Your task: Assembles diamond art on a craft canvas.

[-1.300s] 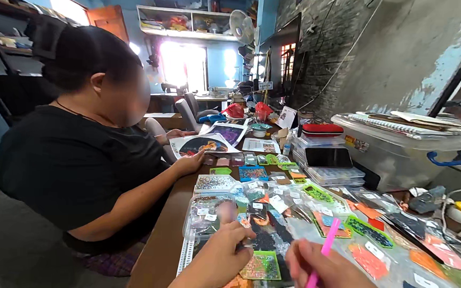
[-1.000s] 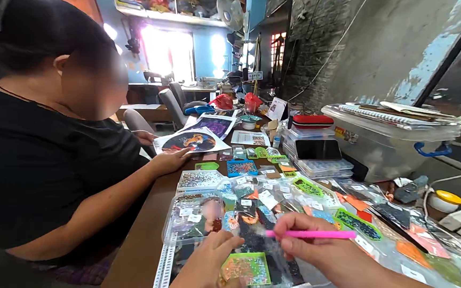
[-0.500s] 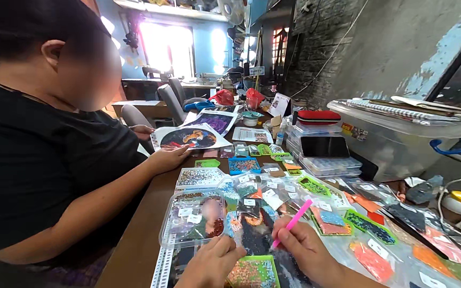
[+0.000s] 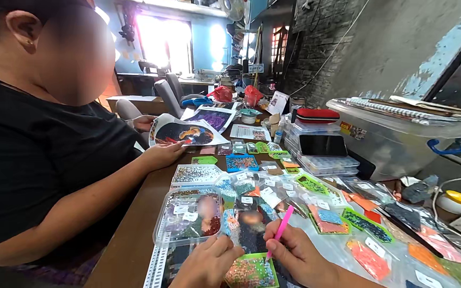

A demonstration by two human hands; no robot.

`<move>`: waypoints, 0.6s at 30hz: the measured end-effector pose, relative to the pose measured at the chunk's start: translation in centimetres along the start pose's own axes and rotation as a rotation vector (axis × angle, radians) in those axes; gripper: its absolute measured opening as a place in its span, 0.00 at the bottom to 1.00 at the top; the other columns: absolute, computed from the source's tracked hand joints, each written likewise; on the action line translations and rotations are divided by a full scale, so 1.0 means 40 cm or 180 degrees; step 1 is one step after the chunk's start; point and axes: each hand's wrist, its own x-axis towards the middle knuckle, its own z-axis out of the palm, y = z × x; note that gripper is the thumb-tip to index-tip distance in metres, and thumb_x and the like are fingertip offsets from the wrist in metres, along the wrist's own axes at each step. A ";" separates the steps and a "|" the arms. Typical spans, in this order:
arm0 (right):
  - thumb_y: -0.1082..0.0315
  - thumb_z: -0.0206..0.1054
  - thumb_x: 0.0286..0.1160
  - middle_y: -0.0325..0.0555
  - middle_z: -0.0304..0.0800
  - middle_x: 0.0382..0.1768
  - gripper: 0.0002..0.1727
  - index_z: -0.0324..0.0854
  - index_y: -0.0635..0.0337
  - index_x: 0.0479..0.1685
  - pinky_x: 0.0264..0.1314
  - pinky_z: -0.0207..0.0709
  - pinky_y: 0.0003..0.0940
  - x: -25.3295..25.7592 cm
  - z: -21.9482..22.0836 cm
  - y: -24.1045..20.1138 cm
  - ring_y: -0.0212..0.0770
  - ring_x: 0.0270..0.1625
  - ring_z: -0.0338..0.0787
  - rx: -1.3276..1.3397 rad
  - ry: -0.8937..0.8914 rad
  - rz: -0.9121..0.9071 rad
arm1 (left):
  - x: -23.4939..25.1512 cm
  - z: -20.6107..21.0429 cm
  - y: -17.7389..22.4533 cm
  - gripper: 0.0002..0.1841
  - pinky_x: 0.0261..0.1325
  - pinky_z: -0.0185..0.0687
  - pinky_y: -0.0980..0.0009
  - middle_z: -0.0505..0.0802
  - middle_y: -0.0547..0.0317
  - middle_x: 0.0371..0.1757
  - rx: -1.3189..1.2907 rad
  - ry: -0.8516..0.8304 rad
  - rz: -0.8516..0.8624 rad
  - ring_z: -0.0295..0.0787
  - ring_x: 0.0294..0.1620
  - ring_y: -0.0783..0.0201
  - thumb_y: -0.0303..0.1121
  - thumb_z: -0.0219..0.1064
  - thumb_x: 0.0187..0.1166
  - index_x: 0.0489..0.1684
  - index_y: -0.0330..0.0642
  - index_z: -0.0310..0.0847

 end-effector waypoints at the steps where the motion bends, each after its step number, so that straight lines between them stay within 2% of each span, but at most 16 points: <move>1: 0.55 0.54 0.93 0.39 0.78 0.28 0.17 0.76 0.61 0.49 0.33 0.75 0.15 0.000 0.000 -0.001 0.20 0.28 0.78 -0.0067 0.0044 0.0008 | 0.000 0.000 0.000 0.25 0.52 0.86 0.47 0.92 0.40 0.51 0.0011 0.0009 0.0008 0.90 0.52 0.41 0.46 0.76 0.72 0.60 0.37 0.89; 11: 0.57 0.54 0.93 0.40 0.76 0.26 0.16 0.76 0.62 0.48 0.31 0.72 0.15 0.001 0.000 -0.001 0.23 0.26 0.76 -0.0199 -0.0094 -0.0112 | -0.001 -0.008 0.004 0.25 0.52 0.85 0.47 0.92 0.41 0.53 0.0007 -0.0033 0.0011 0.90 0.53 0.41 0.48 0.74 0.74 0.60 0.37 0.88; 15: 0.57 0.54 0.93 0.41 0.78 0.26 0.16 0.76 0.62 0.48 0.31 0.74 0.16 0.002 0.000 0.000 0.24 0.26 0.78 -0.0245 -0.0123 -0.0158 | 0.003 -0.014 0.009 0.25 0.53 0.85 0.42 0.92 0.39 0.54 -0.0067 -0.0130 -0.0088 0.89 0.55 0.39 0.47 0.74 0.74 0.60 0.36 0.88; 18: 0.57 0.54 0.93 0.42 0.78 0.27 0.16 0.76 0.62 0.48 0.32 0.74 0.16 0.001 0.000 -0.001 0.24 0.27 0.78 -0.0249 -0.0131 -0.0174 | 0.003 -0.014 0.009 0.25 0.53 0.85 0.43 0.92 0.40 0.54 -0.0051 -0.0139 -0.0089 0.89 0.55 0.39 0.49 0.74 0.74 0.61 0.37 0.88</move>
